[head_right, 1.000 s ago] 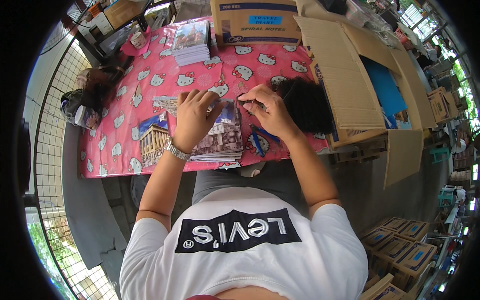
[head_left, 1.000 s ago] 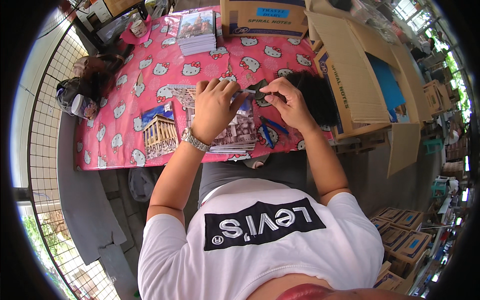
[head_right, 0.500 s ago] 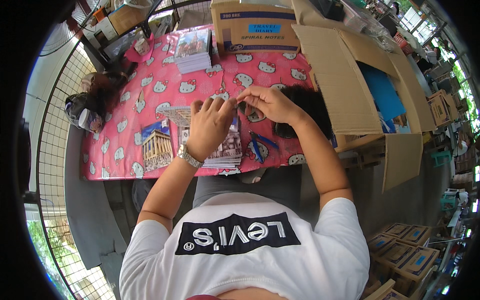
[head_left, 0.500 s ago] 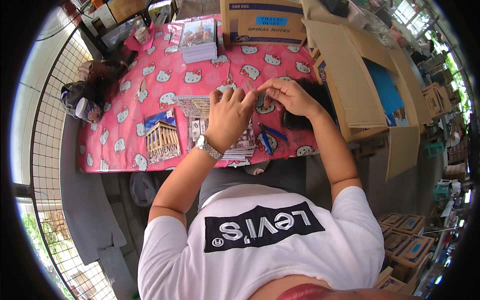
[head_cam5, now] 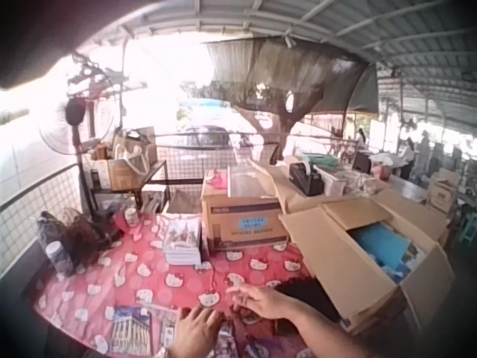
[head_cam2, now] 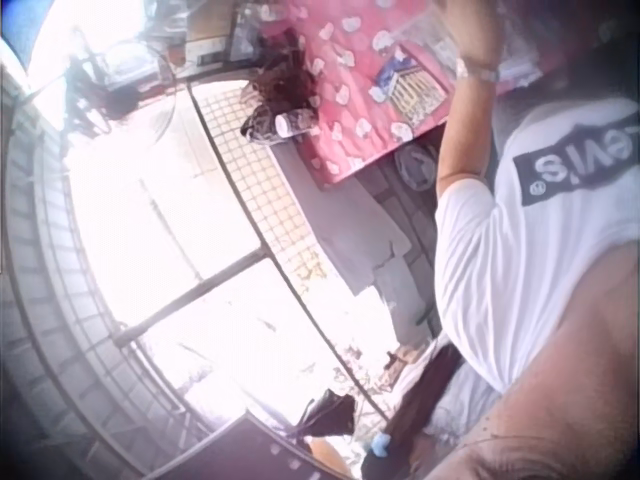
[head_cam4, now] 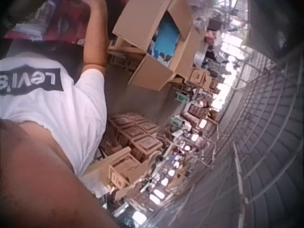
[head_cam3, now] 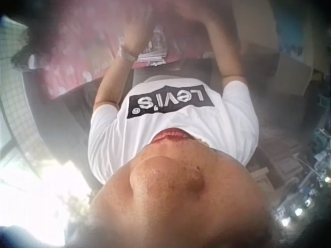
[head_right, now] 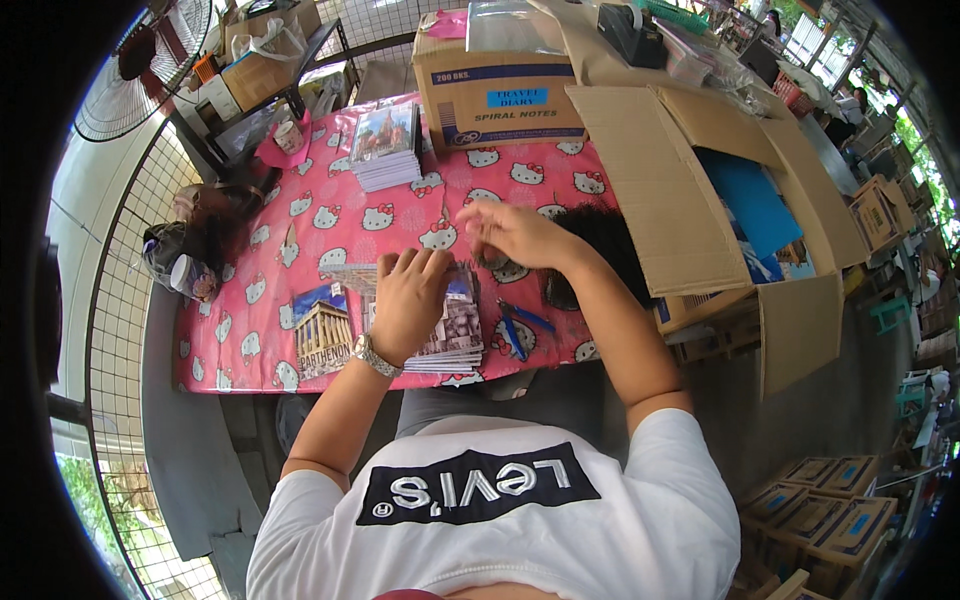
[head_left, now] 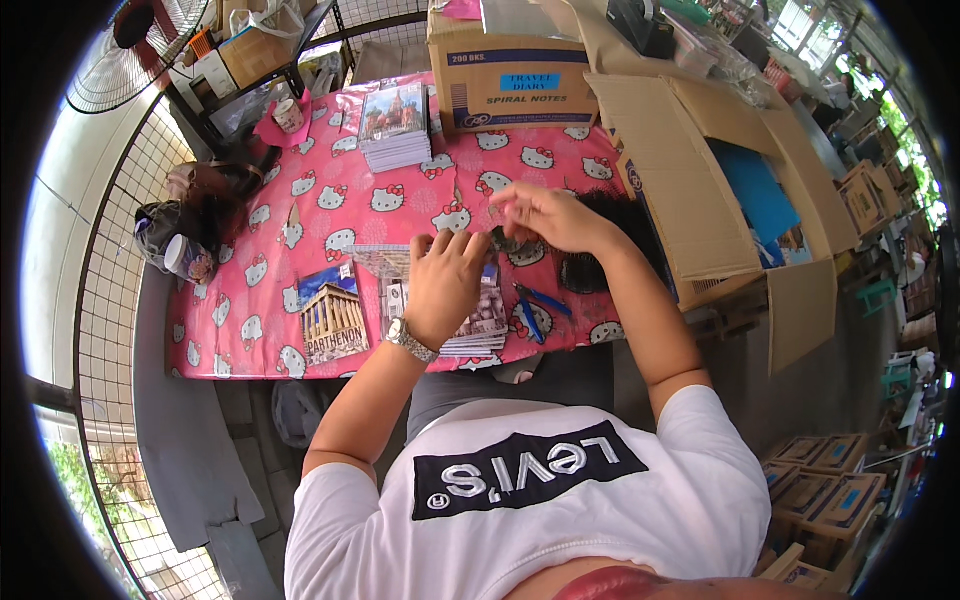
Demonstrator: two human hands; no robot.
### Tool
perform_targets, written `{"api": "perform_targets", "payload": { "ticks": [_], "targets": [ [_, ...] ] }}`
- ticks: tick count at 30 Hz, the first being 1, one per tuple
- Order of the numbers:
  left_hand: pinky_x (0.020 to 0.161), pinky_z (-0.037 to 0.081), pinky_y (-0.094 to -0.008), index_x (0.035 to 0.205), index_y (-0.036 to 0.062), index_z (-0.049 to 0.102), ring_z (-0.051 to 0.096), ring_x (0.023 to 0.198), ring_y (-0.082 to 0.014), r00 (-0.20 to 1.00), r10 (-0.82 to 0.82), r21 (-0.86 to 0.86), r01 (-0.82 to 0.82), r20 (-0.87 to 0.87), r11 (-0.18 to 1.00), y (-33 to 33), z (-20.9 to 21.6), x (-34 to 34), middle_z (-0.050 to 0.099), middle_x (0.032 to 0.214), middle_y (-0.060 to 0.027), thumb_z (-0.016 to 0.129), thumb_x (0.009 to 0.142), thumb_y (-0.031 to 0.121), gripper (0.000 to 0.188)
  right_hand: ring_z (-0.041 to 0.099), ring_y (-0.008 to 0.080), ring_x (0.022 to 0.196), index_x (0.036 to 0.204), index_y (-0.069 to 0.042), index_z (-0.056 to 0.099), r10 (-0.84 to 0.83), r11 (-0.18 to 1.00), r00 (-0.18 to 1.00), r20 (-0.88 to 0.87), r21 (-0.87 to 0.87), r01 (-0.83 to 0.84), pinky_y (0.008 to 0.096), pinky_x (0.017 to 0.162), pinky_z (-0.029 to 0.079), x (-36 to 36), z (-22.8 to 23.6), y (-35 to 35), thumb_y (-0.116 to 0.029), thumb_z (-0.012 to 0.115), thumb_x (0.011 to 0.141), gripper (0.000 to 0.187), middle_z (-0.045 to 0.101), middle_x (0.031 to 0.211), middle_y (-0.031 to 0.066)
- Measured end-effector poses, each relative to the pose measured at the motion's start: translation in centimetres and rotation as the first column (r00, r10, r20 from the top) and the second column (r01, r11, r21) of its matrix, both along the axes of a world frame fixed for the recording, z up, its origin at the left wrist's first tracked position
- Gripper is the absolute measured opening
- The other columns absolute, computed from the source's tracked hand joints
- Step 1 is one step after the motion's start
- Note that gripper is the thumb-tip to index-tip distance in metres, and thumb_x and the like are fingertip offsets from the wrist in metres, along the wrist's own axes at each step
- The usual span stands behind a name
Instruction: The person sorts and stacks spiral notebooks, occasionally placing some into a cardboard box and handling plastic bags.
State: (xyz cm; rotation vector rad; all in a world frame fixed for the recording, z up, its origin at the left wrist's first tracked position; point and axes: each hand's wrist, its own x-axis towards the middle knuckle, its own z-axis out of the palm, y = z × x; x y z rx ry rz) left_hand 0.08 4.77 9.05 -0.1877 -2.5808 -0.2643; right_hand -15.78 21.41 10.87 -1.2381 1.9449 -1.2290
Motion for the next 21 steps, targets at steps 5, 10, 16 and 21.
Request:
{"api": "perform_targets", "payload": {
  "ticks": [5,10,16,21],
  "targets": [
    [0.084,0.041,-0.0451,0.108,0.0116,0.06,0.057,0.092,-0.0216,0.978,0.044,-0.162,-0.078,-0.205,0.984,-1.7,-0.6,0.7,0.061,0.096,-0.0025,0.061,0.082,0.018,0.027,0.06,0.0132,0.099,0.122,-0.003,0.058,-0.239,0.938,0.965,-0.108,-0.283,0.201,0.0292,0.087,0.049,-7.2,0.9,-4.4,-0.028,0.056,0.1,0.034,0.066,0.101,0.0068],
    [0.082,0.043,-0.0398,0.089,0.0118,0.058,0.057,0.091,-0.0248,0.962,-0.12,-0.062,0.139,0.246,0.988,0.1,-6.9,4.2,0.059,0.095,-0.0061,0.061,0.078,0.017,0.012,0.066,0.0266,0.099,0.119,-0.003,0.062,-0.583,0.807,0.768,-0.265,-0.303,0.507,0.036,0.087,0.051,-14.5,1.1,-11.6,-0.028,0.066,0.089,0.039,0.069,0.111,0.016],
    [0.083,0.05,-0.0412,0.109,0.0077,0.063,0.062,0.099,-0.0283,0.721,-0.409,0.416,0.182,0.56,0.891,-3.6,-2.8,-0.4,0.064,0.101,-0.009,0.066,0.085,0.02,0.027,0.063,0.0261,0.082,0.12,-0.002,0.06,-0.52,0.657,0.699,0.491,-0.293,0.694,0.0399,0.081,0.052,-24.5,1.2,-15.5,-0.03,0.065,0.091,0.041,0.065,0.086,0.0112],
    [0.079,0.051,-0.0297,0.115,-0.0001,0.063,0.065,0.094,-0.0165,0.845,-0.474,0.879,0.011,0.247,0.477,-13.1,2.4,-16.0,0.069,0.102,-0.0083,0.056,0.095,0.01,0.024,0.058,0.0243,0.081,0.101,-0.006,0.053,-0.188,0.519,0.337,0.923,-0.198,0.832,0.0411,0.078,0.052,-29.6,2.6,-16.8,-0.033,0.059,0.094,0.028,0.06,0.095,0.0086]
  ]
}}
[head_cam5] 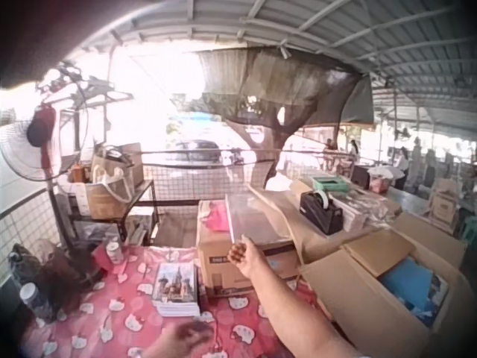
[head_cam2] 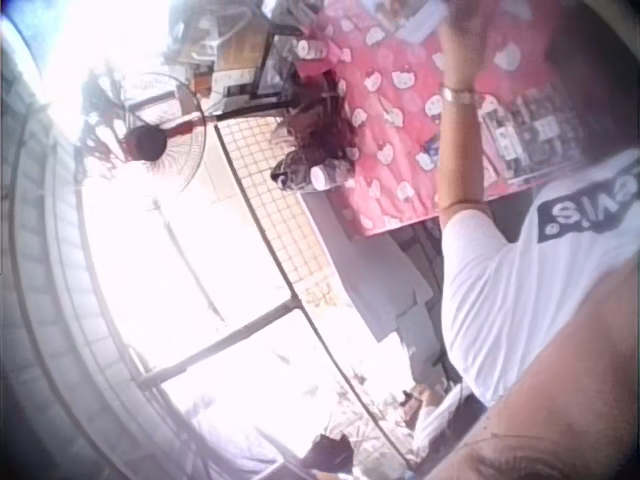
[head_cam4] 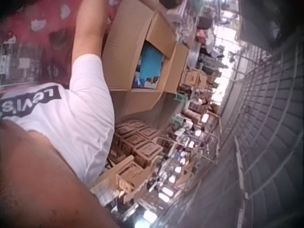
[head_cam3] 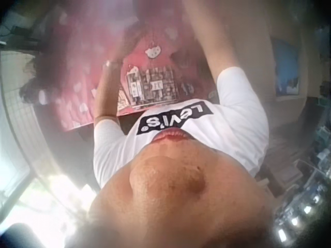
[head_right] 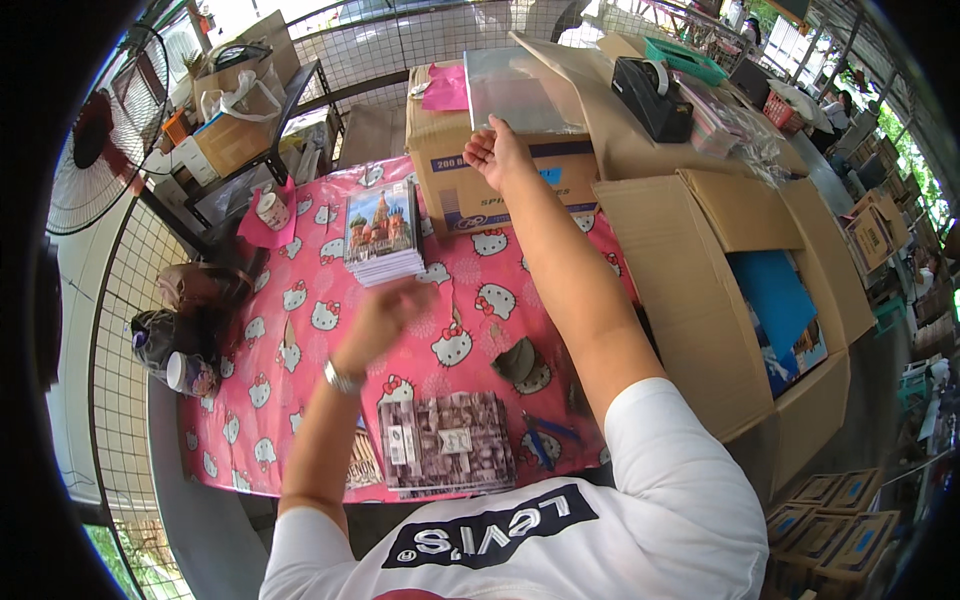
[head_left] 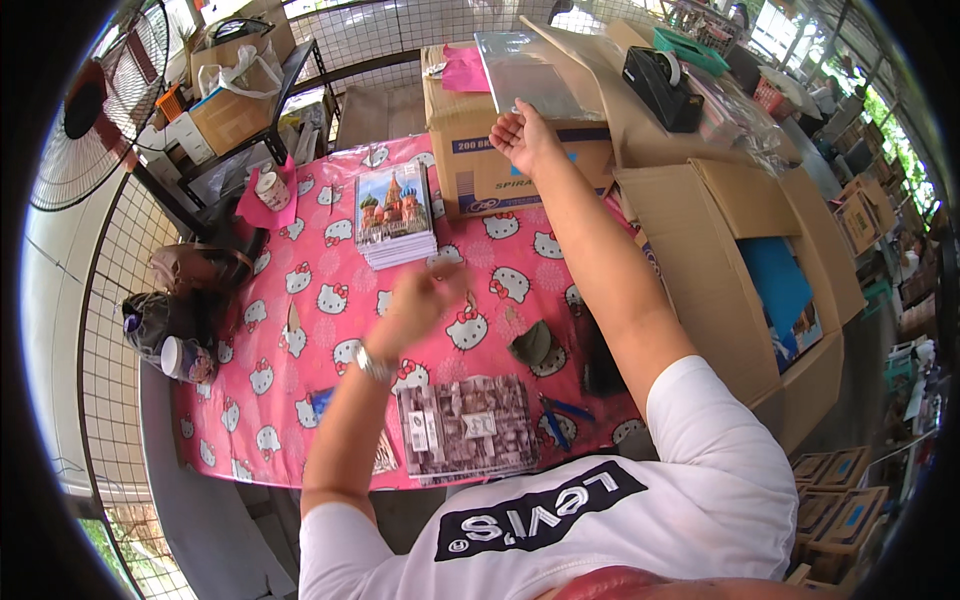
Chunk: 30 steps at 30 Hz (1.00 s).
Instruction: The person sorts and stacks spiral notebooks, occasionally placing some into a cardboard box and handling plastic bags.
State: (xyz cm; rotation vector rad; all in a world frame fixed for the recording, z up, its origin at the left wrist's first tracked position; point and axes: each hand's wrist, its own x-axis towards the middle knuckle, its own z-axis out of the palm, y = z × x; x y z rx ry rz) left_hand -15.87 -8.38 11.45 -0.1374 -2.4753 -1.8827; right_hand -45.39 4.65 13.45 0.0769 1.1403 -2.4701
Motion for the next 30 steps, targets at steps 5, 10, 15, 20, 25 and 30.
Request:
{"api": "perform_targets", "payload": {
  "ticks": [5,10,15,20,25,30],
  "targets": [
    [0.082,0.049,-0.0273,0.115,-0.0045,0.065,0.065,0.09,-0.0191,0.89,0.326,0.079,-0.318,-0.318,0.945,-6.8,3.8,-21.6,0.07,0.102,-0.013,0.064,0.09,0.026,0.04,0.058,0.0242,0.097,0.114,-0.008,0.056,-0.283,0.959,0.938,-0.198,-0.082,0.272,0.0414,0.092,0.045,-3.5,2.6,0.6,-0.037,0.054,0.093,0.036,0.059,0.108,0.0097],
    [0.113,0.021,-0.0579,0.128,0.0278,0.063,0.037,0.139,-0.0294,0.866,0.408,-0.609,-0.496,-0.29,0.619,-9.0,2.0,-31.8,0.046,0.146,-0.0083,0.049,0.089,0.039,0.043,0.059,0.0249,0.106,0.127,-0.011,0.058,-0.071,0.846,0.635,-0.769,0.291,0.447,0.0395,0.098,0.042,-3.2,3.3,-0.9,-0.024,0.063,0.083,0.045,0.064,0.112,0.0092],
    [0.115,0.004,-0.0623,0.147,0.033,0.038,0.026,0.144,-0.0329,0.969,0.177,-0.703,-0.246,-0.171,0.667,-3.6,4.3,-36.2,0.039,0.152,-0.0081,0.052,0.089,0.035,0.06,0.058,0.0335,0.112,0.116,-0.014,0.066,0.492,0.387,0.288,-0.821,0.502,0.773,0.0457,0.102,0.039,-6.1,1.0,3.0,-0.019,0.066,0.079,0.037,0.067,0.111,0.0163],
    [0.112,0.012,-0.0618,0.149,0.0216,0.033,0.025,0.143,-0.0386,0.937,0.252,-0.561,-0.346,-0.241,0.752,-4.1,3.9,-38.1,0.049,0.144,-0.0115,0.055,0.085,0.027,0.068,0.048,0.0363,0.127,0.117,-0.014,0.066,0.523,-0.133,0.474,-0.709,0.481,0.867,0.0458,0.109,0.034,-4.8,2.7,0.9,-0.035,0.065,0.087,0.037,0.065,0.118,0.0156],
    [0.099,0.031,-0.0509,0.128,0.0114,0.05,0.047,0.124,-0.0358,0.937,0.207,-0.597,-0.341,-0.283,0.726,-2.0,5.4,-35.5,0.058,0.133,-0.0098,0.056,0.08,0.02,0.049,0.05,0.0302,0.125,0.12,-0.012,0.057,0.54,-0.061,0.656,-0.528,0.752,0.656,0.0463,0.099,0.042,-4.3,11.1,2.1,-0.034,0.072,0.08,0.047,0.051,0.139,0.0113],
    [0.101,0.032,-0.0478,0.118,0.0142,0.056,0.048,0.121,-0.0296,0.638,0.12,-0.555,-0.735,-0.761,0.388,1.2,6.9,-35.4,0.056,0.124,-0.0089,0.064,0.08,0.022,0.039,0.048,0.0331,0.127,0.14,-0.018,0.041,0.747,-0.185,0.475,-0.466,0.54,0.821,0.0484,0.101,0.039,-6.4,8.8,4.2,-0.033,0.081,0.072,0.08,0.05,0.141,0.0129]
  ]
}}
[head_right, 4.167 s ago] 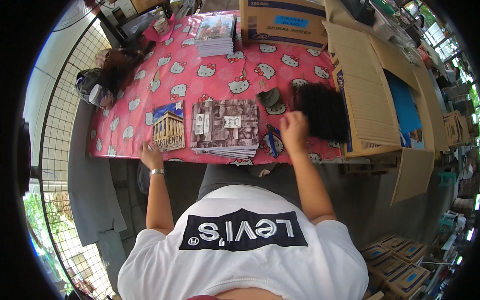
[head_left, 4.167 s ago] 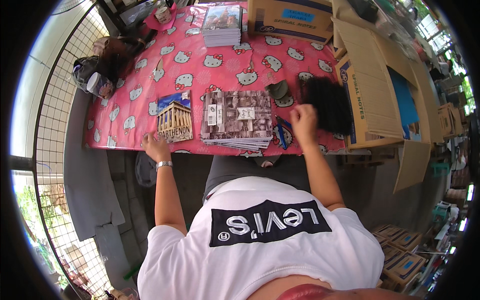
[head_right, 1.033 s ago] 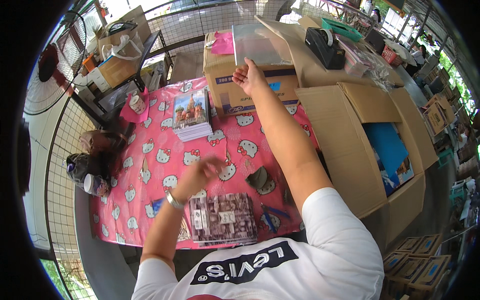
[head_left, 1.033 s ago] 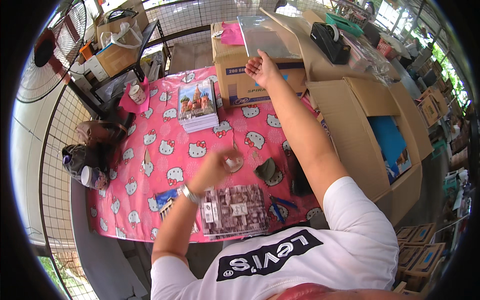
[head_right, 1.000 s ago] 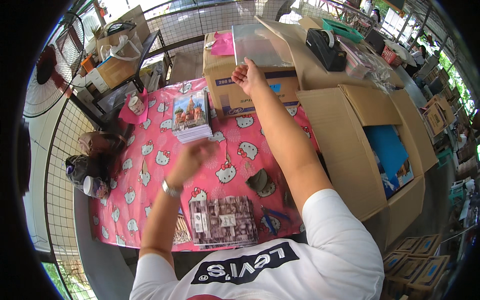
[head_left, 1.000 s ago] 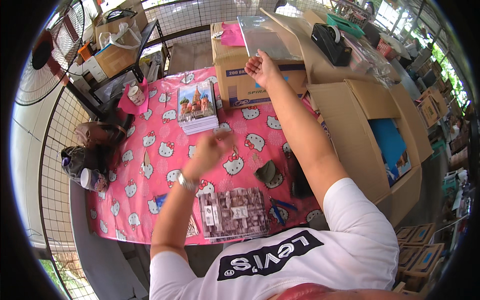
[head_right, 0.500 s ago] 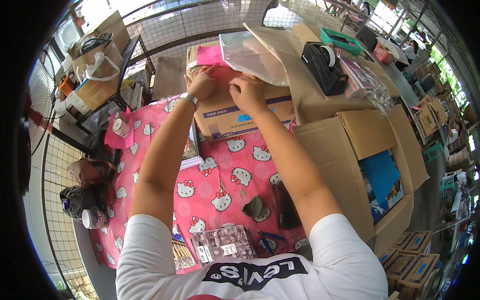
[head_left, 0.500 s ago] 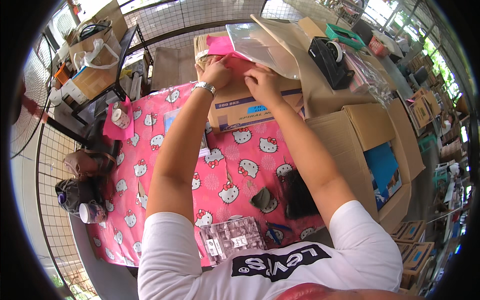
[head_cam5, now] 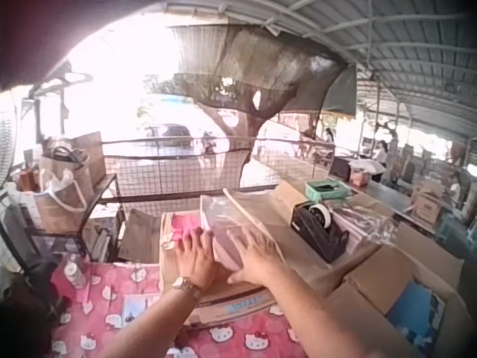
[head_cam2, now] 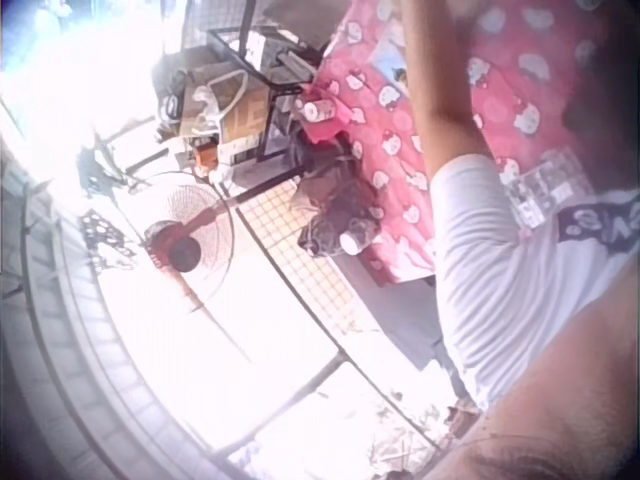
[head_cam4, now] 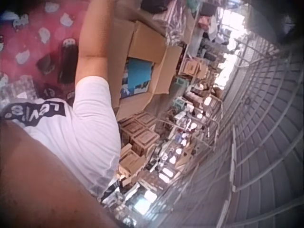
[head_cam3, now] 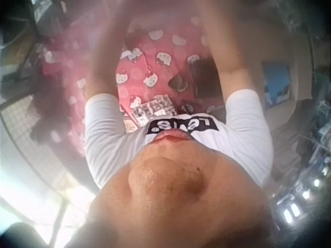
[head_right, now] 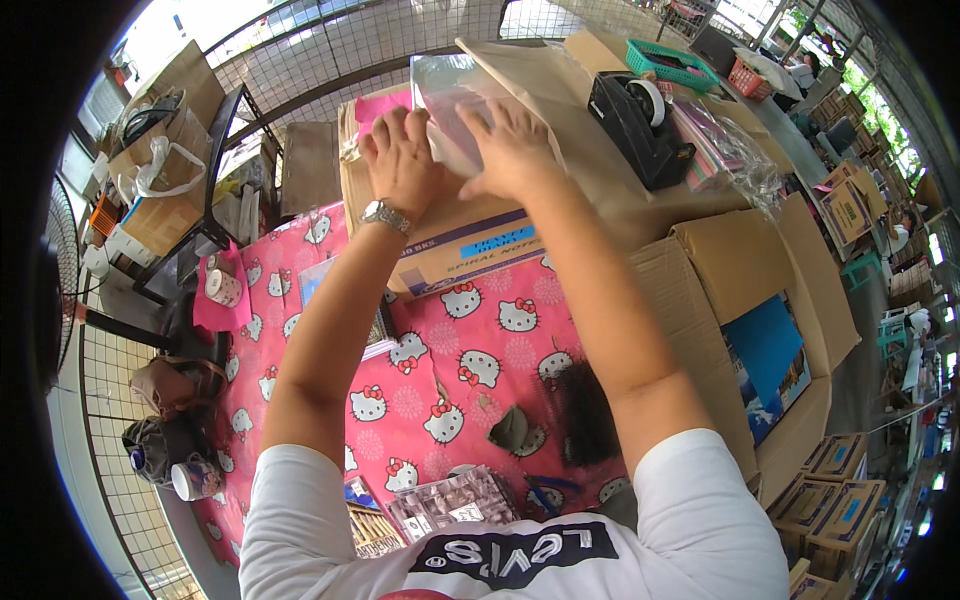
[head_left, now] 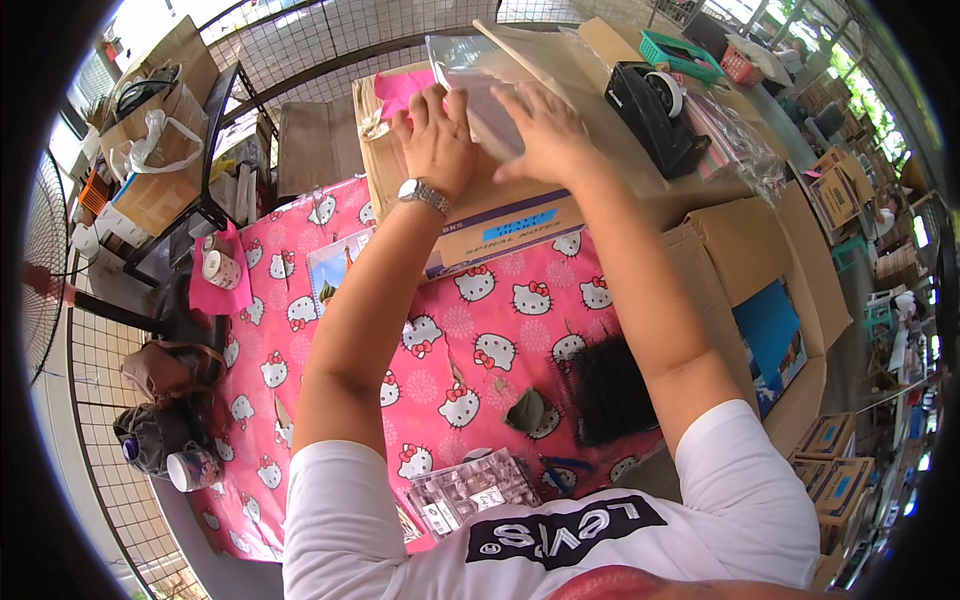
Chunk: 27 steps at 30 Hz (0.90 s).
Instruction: The person sorts and stacks spiral notebooks, occasionally placing some into a cardboard box and handling plastic bags.
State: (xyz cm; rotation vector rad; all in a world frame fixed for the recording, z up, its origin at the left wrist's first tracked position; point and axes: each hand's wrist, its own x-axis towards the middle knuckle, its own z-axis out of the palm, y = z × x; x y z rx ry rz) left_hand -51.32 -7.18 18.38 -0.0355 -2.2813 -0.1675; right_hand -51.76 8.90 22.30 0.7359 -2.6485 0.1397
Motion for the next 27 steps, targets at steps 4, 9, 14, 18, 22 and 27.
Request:
{"api": "perform_targets", "payload": {
  "ticks": [4,9,14,18,22,27],
  "targets": [
    [0.092,0.041,-0.0449,0.107,0.0133,0.06,0.061,0.106,-0.0253,0.978,-0.036,-0.104,0.058,0.207,0.993,-4.4,0.4,-2.7,0.066,0.106,-0.0085,0.061,0.087,0.023,0.022,0.061,0.0384,0.107,0.125,-0.013,0.059,0.128,0.98,0.942,0.311,-0.188,-0.071,0.0467,0.091,0.048,-3.4,-1.6,2.4,-0.031,0.069,0.085,0.045,0.064,0.117,0.0206],
    [0.088,0.046,-0.0413,0.103,0.0143,0.069,0.068,0.09,-0.0267,0.994,0.068,0.076,-0.075,0.085,0.994,-11.8,1.4,-2.3,0.071,0.096,-0.009,0.059,0.089,0.025,0.02,0.066,0.0401,0.09,0.099,-0.008,0.072,-0.158,0.897,0.985,0.064,-0.409,0.17,0.0448,0.08,0.052,-5.0,0.7,4.4,-0.02,0.058,0.09,0.02,0.067,0.093,0.0236],
    [0.082,0.051,-0.0404,0.11,0.0033,0.067,0.067,0.094,-0.0325,0.981,0.194,0.776,-0.105,-0.023,0.622,-23.4,-0.6,0.9,0.07,0.103,-0.0178,0.063,0.085,0.024,0.033,0.069,0.0338,0.086,0.098,-0.001,0.07,-0.367,0.391,0.927,-0.072,-0.916,0.084,0.041,0.08,0.052,-6.6,3.8,6.5,-0.014,0.053,0.091,0.022,0.07,0.095,0.0208],
    [0.094,0.045,-0.0431,0.123,0.0008,0.059,0.057,0.113,-0.0338,0.699,0.654,0.495,-0.476,-0.289,0.727,-23.5,-3.6,1.8,0.06,0.124,-0.0207,0.063,0.085,0.02,0.042,0.069,0.0239,0.083,0.098,0.006,0.068,-0.347,-0.101,0.928,0.134,-0.989,0.105,0.0353,0.071,0.056,-7.8,7.3,11.7,-0.01,0.052,0.091,0.023,0.07,0.092,0.0163],
    [0.101,0.04,-0.0468,0.127,0.0011,0.054,0.049,0.123,-0.0351,0.933,0.041,0.178,0.025,-0.357,0.984,-13.8,-0.1,2.2,0.055,0.129,-0.0178,0.061,0.089,0.028,0.047,0.07,0.026,0.085,0.102,0.008,0.065,-0.546,-0.102,0.797,0.259,-0.964,0.244,0.0338,0.065,0.057,-9.0,7.5,22.1,-0.013,0.057,0.087,0.027,0.069,0.096,0.0201],
    [0.099,0.04,-0.0551,0.121,0.0089,0.061,0.054,0.12,-0.0315,0.865,-0.002,-0.001,0.002,0.501,1.0,-8.1,-0.2,-1.4,0.06,0.127,-0.0135,0.052,0.091,0.056,0.057,0.067,0.0381,0.098,0.119,0.01,0.055,-0.834,0.144,0.495,0.244,-0.769,0.623,0.0421,0.085,0.054,-9.5,4.4,34.1,-0.016,0.057,0.085,0.043,0.064,0.113,0.0261]
  ]
}}
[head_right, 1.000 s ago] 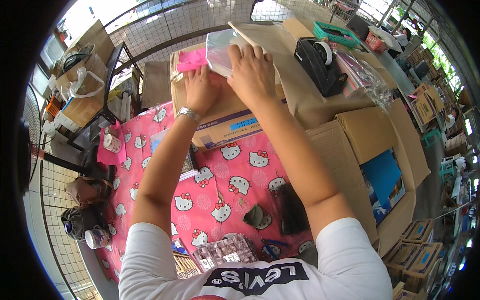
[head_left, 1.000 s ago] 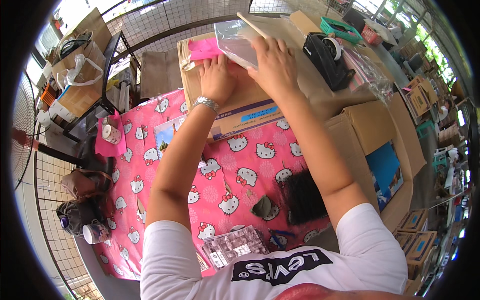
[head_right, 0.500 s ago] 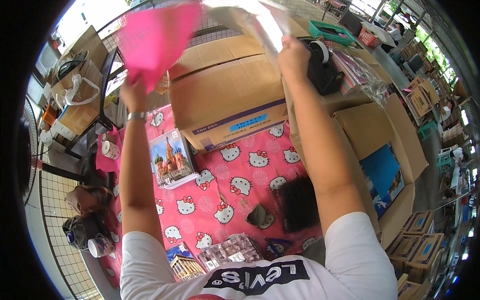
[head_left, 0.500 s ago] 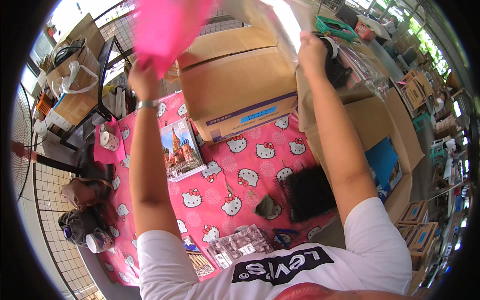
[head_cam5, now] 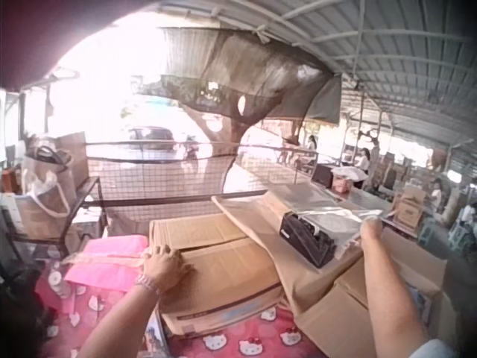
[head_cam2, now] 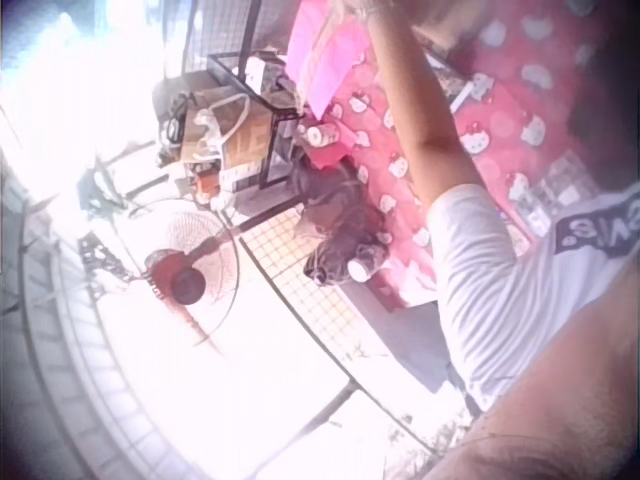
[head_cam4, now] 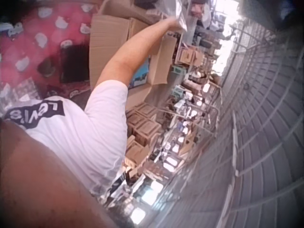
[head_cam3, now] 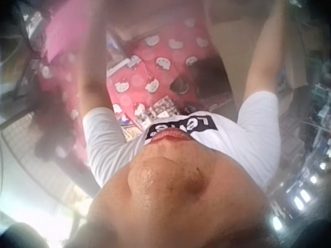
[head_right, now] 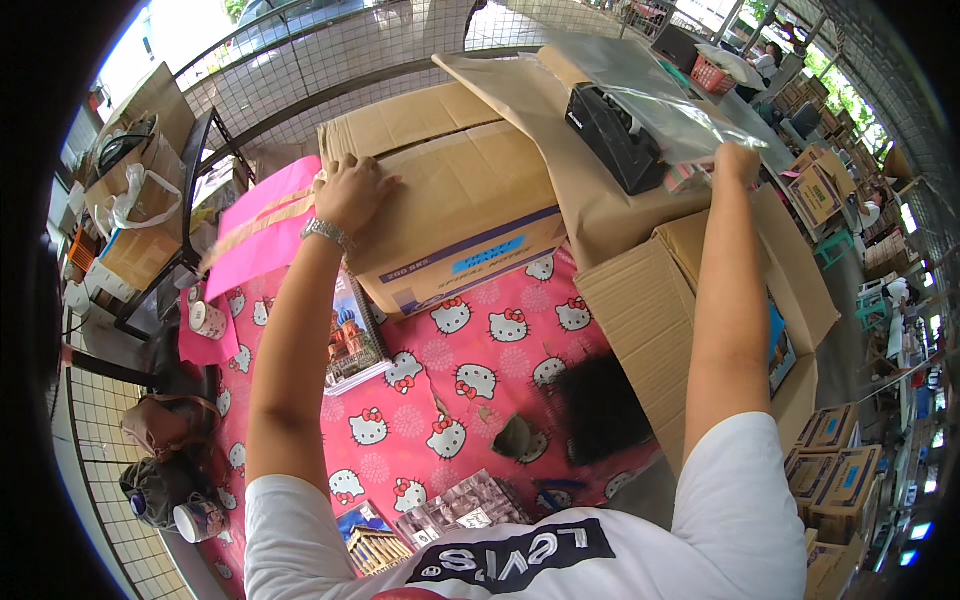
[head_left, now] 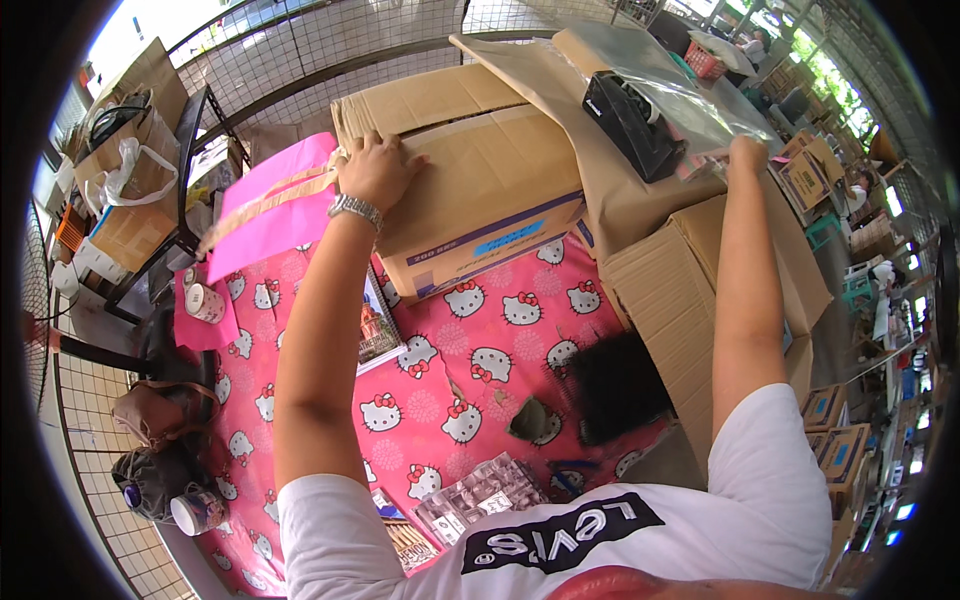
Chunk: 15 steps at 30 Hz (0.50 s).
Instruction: The person sorts and stacks spiral notebooks, occasionally placing some into a cardboard box and handling plastic bags.
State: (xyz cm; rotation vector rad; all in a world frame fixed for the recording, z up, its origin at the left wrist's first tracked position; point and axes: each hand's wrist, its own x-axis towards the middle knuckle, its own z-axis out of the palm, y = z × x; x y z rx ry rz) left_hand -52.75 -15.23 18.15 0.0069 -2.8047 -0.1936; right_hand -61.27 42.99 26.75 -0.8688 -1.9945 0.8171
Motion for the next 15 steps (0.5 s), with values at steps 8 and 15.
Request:
{"api": "perform_targets", "payload": {
  "ticks": [8,15],
  "targets": [
    [0.077,0.047,-0.0433,0.091,0.0045,0.067,0.068,0.09,-0.0284,0.98,-0.133,0.16,0.109,0.146,0.981,-1.9,9.9,2.6,0.069,0.091,-0.0149,0.069,0.082,0.044,0.04,0.055,0.0368,0.118,0.135,-0.008,0.046,-0.166,0.747,0.98,-0.108,0.635,0.196,0.0422,0.099,0.044,4.5,1.1,-10.0,-0.033,0.07,0.083,0.063,0.061,0.123,0.0178],
    [0.068,0.048,-0.0469,0.076,0.0011,0.061,0.063,0.076,-0.0371,0.864,-0.498,0.082,0.503,-0.073,0.86,3.1,14.0,13.1,0.064,0.08,-0.0174,0.065,0.083,0.017,0.018,0.056,0.0272,0.116,0.114,-0.007,0.066,0.949,0.077,0.263,0.174,0.68,-0.729,0.0401,0.103,0.036,9.5,3.5,-24.7,-0.031,0.055,0.096,0.032,0.065,0.117,0.0096]
  ]
}}
